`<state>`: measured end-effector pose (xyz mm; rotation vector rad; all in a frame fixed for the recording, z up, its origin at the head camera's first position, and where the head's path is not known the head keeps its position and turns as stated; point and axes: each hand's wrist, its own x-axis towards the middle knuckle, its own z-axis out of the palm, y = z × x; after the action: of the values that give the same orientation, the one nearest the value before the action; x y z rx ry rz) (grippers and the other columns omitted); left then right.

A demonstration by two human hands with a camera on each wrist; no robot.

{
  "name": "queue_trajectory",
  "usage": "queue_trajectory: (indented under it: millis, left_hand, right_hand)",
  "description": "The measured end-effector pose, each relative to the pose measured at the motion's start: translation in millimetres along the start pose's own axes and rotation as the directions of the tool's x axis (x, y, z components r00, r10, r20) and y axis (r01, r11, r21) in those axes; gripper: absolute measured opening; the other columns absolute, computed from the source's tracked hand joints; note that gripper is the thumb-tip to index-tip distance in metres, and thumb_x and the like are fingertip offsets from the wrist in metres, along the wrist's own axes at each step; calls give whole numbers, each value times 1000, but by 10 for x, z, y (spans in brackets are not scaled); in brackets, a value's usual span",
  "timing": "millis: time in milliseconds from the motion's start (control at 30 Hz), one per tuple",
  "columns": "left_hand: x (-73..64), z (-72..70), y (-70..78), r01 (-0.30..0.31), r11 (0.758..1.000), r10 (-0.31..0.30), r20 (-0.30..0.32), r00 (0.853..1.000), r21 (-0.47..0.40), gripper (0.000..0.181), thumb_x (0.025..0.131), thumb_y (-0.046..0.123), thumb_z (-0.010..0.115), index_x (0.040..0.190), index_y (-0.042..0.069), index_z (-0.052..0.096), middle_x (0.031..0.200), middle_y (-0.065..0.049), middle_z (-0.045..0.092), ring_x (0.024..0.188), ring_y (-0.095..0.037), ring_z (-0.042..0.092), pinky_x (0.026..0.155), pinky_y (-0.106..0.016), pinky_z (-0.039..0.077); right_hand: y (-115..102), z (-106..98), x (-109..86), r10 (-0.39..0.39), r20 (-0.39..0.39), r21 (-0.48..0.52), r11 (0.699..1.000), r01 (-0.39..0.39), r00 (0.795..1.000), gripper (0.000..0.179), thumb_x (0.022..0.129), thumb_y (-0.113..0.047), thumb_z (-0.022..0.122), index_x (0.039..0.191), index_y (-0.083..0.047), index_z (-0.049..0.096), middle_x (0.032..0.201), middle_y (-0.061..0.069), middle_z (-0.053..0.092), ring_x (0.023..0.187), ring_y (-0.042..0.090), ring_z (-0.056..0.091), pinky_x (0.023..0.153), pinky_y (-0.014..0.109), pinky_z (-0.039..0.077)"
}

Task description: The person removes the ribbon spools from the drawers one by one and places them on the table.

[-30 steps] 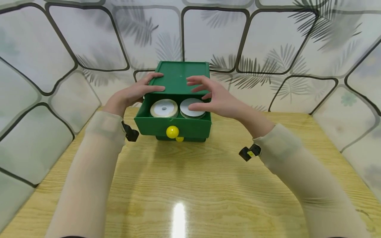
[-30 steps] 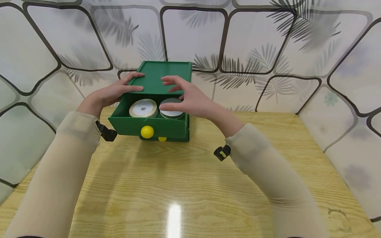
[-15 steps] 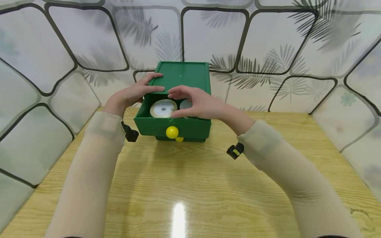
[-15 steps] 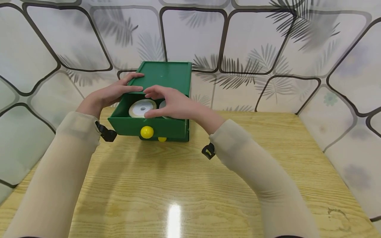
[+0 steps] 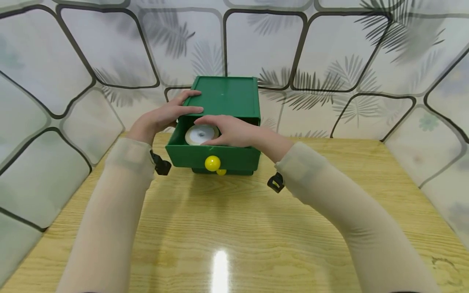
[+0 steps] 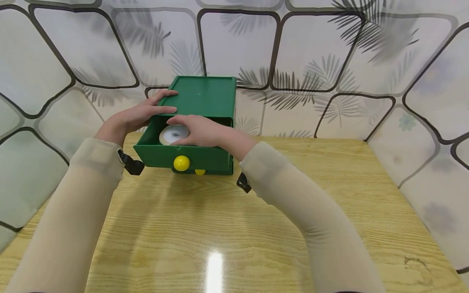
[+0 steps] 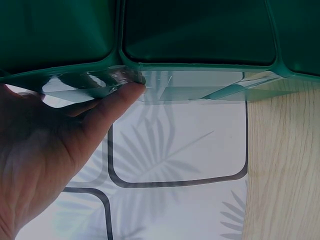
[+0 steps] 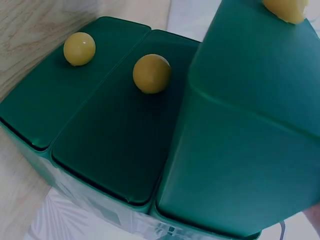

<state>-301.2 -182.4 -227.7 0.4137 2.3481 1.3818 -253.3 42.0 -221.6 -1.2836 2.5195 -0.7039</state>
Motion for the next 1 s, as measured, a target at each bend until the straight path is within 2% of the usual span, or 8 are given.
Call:
queue_trajectory:
  millis: [133,300,600,800,1000]
  left_hand:
    - [8,0,-4,0,1000,0,-3,1000,2,76,96,41,58,155,35,11,161,-1,-5,143,-33,15,104,-61,27]
    - [13,-3,-9,-1,1000,1,-3,1000,3,76,96,42,57,155,36,11,161,-2,-4,142,-34,18,103,-61,28]
    - [13,-5,-7,5,1000,-5,-4,1000,-4,75,96,41,57,155,35,11,161,-3,-3,141,-34,20,103,-61,28]
    - [3,-6,-5,6,1000,-6,-5,1000,-2,75,96,41,57,155,35,11,161,-3,-4,142,-35,18,103,-61,28]
    - [-5,3,7,7,1000,-7,-3,1000,-8,75,97,40,56,155,34,10,161,-3,-4,142,-34,19,104,-60,28]
  right_hand:
    - [-3,17,39,34,30,-10,999,-33,999,64,97,-22,63,151,-9,33,148,9,40,114,20,51,94,32,40]
    - [6,18,75,64,61,-25,998,-62,996,64,97,-24,62,151,-8,31,150,10,38,126,20,45,101,32,36]
    - [20,3,81,27,84,-2,1000,-27,996,66,97,-24,62,151,-3,30,154,11,32,138,21,33,109,31,27]
    - [53,-8,116,11,89,-22,1000,-9,996,66,97,-24,63,151,-4,31,153,10,34,137,20,34,109,31,27]
    - [89,-8,181,54,120,-59,997,-47,991,65,97,-24,63,151,-5,31,153,10,34,137,21,33,109,32,26]
